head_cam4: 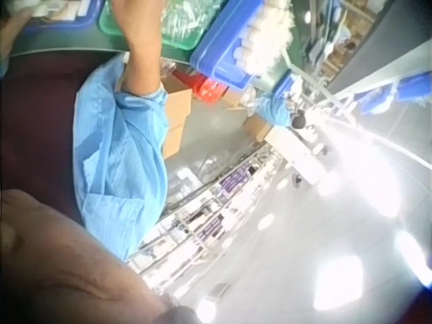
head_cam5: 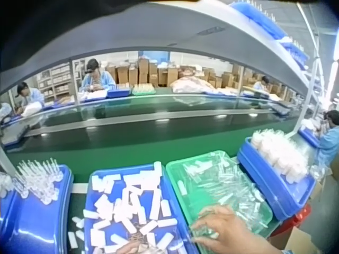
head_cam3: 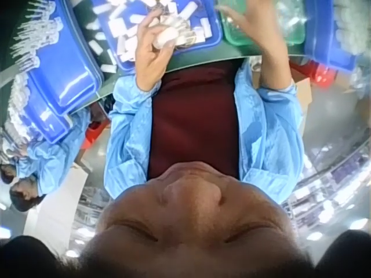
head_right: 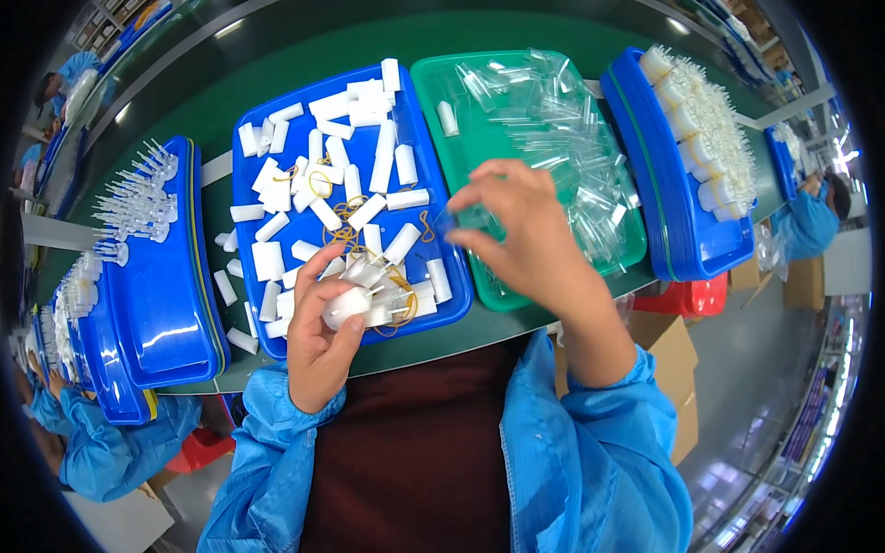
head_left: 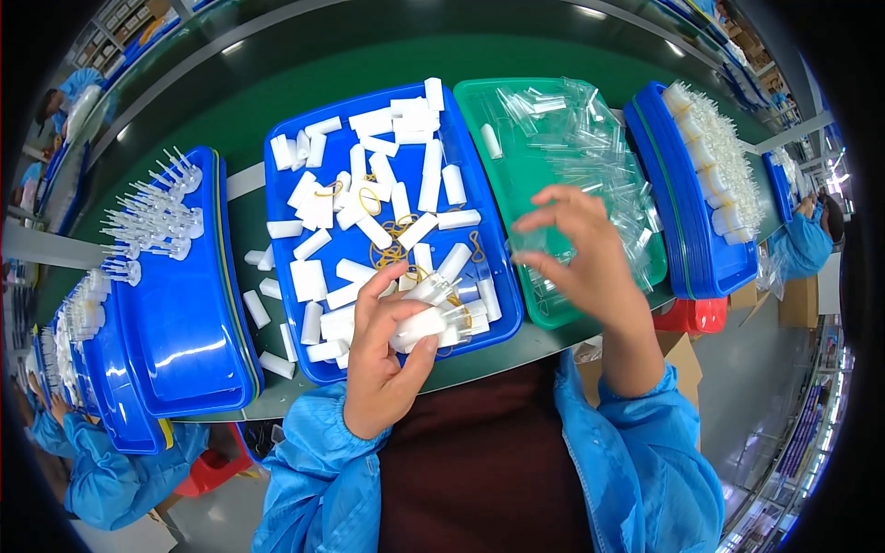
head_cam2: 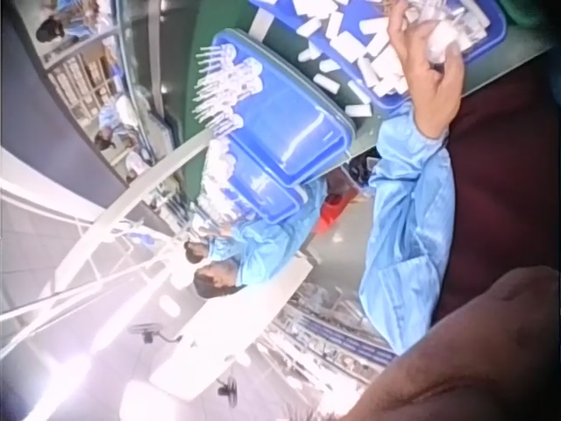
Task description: The person assembles small white plastic components by hand, securing them in groups using rubber bands.
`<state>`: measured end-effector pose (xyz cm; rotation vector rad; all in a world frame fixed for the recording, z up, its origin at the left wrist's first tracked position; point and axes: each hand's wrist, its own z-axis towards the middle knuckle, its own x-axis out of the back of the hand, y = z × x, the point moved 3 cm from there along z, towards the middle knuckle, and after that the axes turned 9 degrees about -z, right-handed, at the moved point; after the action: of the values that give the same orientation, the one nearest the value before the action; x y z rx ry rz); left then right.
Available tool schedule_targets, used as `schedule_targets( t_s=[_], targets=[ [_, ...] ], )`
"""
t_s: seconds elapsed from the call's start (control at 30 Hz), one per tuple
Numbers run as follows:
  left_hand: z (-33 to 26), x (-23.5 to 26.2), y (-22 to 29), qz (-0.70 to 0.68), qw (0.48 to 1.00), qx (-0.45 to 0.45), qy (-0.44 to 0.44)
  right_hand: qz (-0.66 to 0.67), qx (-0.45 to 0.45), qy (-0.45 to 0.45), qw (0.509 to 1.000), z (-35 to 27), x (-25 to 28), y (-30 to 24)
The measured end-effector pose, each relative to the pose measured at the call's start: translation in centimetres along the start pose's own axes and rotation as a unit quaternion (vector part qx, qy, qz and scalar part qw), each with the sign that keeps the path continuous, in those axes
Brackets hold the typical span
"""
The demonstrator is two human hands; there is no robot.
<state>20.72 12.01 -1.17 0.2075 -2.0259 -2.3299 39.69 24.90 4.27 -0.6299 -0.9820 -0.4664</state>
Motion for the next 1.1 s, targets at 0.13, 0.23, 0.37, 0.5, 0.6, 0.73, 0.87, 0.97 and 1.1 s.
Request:
schedule_targets(
  t_s=[0.13, 0.23, 0.37, 0.5, 0.6, 0.73, 0.87, 0.97, 1.1],
  targets=[
    [0.1, -0.2, 0.1, 0.018, 1.0, -0.005, -0.001, 0.206, 0.045, -0.049, 0.976, -0.9, -1.0, -1.5],
    [0.2, -0.3, 0.1, 0.015, 1.0, -0.002, 0.005, 0.349, -0.009, -0.033, 0.936, -1.7, -2.0, -1.7],
    [0.1, -0.3, 0.0, 0.04, 0.999, -0.009, 0.01, 0.548, -0.157, -0.01, 0.822, -2.0, -2.8, -2.5],
    [0.0, -0.4, 0.1, 0.041, 0.999, -0.01, 0.013, 0.562, -0.189, -0.074, 0.802, -2.3, -2.6, -3.2],
    [0.1, -0.6, 0.2, 0.057, 0.998, -0.021, 0.01, 0.592, -0.207, -0.066, 0.776, -2.5, -3.3, -3.6],
    [0.0, -0.7, 0.3, 0.082, 0.995, -0.05, 0.022, 0.565, -0.2, -0.033, 0.8, -2.7, -3.8, -4.4],
    [0.1, -0.8, 0.5, 0.107, 0.992, -0.065, 0.032, 0.571, -0.202, -0.016, 0.796, -3.1, -4.7, -4.7],
    [0.0, -0.6, 0.4, 0.114, 0.99, -0.072, 0.037, 0.56, -0.185, 0.002, 0.808, -3.4, -4.9, -4.8],
    [0.1, -0.5, 0.1, 0.12, 0.989, -0.068, 0.049, 0.603, -0.202, -0.008, 0.771, -3.7, -5.3, -4.8]
  ],
)
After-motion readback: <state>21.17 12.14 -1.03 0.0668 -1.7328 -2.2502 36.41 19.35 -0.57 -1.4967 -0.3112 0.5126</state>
